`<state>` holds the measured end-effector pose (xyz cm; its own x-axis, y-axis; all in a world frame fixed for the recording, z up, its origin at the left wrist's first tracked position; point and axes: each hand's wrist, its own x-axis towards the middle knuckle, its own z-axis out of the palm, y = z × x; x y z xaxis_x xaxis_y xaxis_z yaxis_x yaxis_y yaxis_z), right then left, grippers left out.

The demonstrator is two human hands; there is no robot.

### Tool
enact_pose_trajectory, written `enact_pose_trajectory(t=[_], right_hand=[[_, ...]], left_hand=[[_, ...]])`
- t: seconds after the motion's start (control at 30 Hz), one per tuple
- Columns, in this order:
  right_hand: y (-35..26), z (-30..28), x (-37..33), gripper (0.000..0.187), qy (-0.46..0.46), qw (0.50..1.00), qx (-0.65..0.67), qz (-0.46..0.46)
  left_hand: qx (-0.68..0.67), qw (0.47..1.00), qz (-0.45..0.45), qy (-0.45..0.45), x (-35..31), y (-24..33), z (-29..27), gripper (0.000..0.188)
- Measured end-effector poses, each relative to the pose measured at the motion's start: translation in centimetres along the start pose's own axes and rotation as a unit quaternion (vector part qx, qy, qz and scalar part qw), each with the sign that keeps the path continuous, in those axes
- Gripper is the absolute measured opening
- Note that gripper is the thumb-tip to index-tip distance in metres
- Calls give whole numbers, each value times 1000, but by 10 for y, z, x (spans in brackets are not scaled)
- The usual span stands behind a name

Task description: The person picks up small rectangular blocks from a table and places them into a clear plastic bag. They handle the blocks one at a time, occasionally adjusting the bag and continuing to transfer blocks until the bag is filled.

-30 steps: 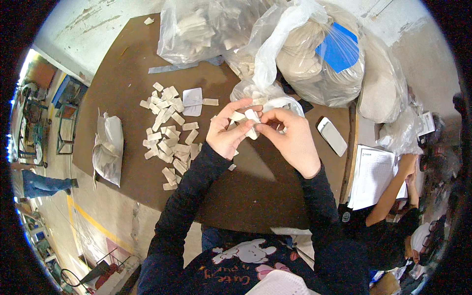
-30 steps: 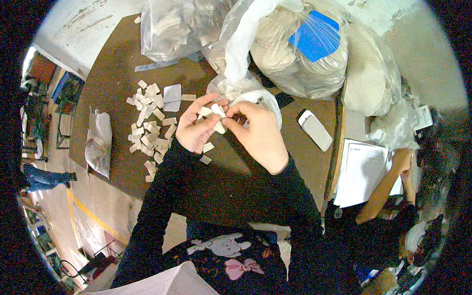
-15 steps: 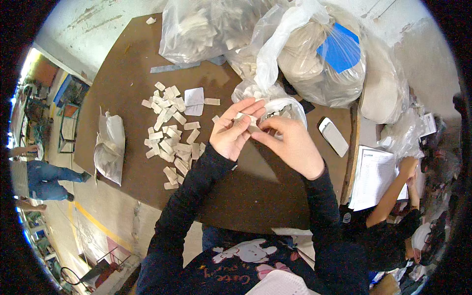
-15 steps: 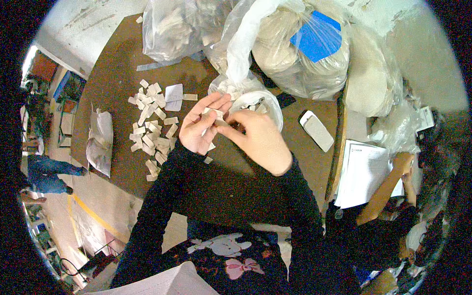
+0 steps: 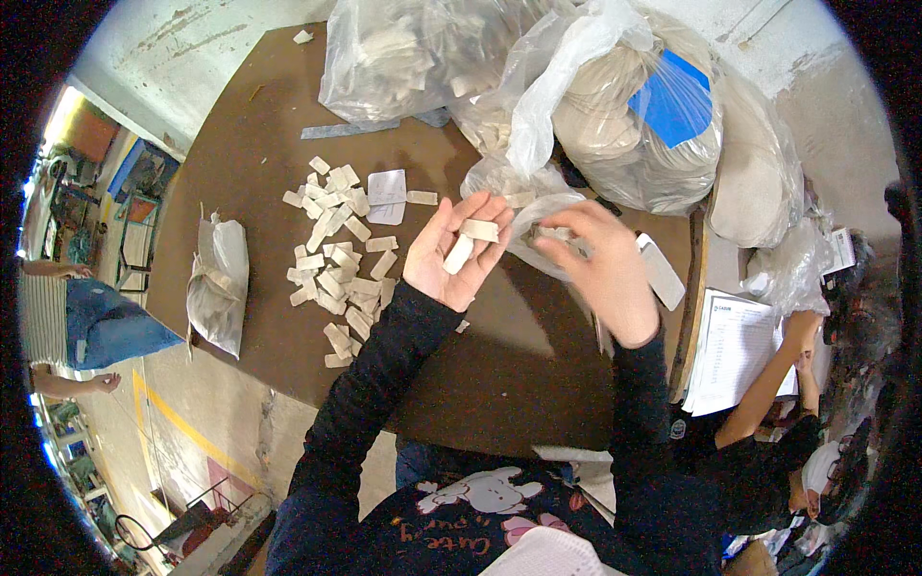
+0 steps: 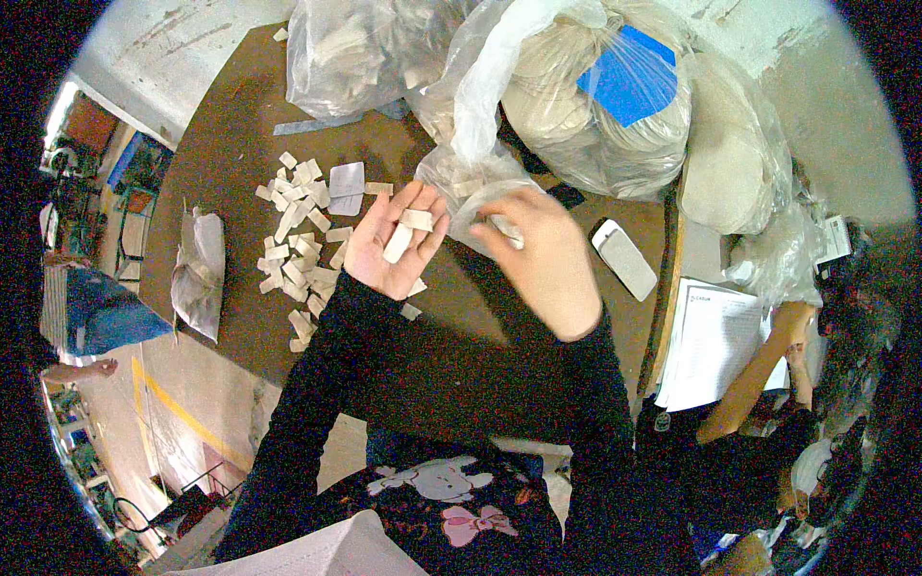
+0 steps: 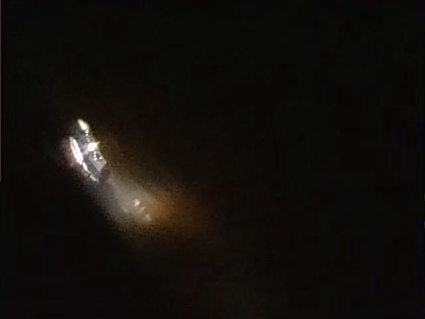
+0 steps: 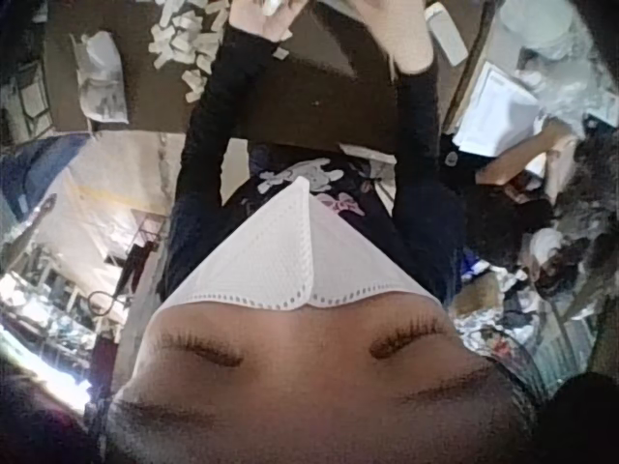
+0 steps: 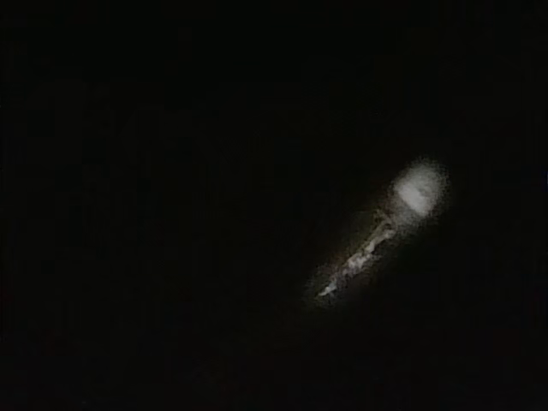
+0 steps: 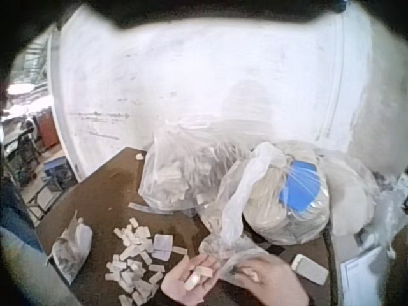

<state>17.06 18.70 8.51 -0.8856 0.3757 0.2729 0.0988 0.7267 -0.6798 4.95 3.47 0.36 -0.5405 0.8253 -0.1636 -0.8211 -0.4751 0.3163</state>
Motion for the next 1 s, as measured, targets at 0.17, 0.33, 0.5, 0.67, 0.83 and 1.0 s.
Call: enact_pose_trajectory(t=[0.17,0.33,0.5,0.67,0.83,1.0], right_hand=[[-20,46,-9,39,-46,992,8,-118],[-20,52,-9,33,-40,988,-53,-136],[-15,52,-7,19,11,994,-28,-107],[-11,51,-7,16,39,997,-11,-68],[-15,45,-4,16,-16,993,67,100],[0,19,-1,18,10,1000,15,13]], left_hand=[[-39,997,-55,-29,0,-6,4,58],[-16,994,-57,-90,1,-6,4,63],[-78,989,-84,-98,3,-7,2,64],[-70,987,-79,-117,1,-10,5,65],[72,993,-29,-90,-3,-14,14,69],[435,888,128,-77,4,10,5,55]])
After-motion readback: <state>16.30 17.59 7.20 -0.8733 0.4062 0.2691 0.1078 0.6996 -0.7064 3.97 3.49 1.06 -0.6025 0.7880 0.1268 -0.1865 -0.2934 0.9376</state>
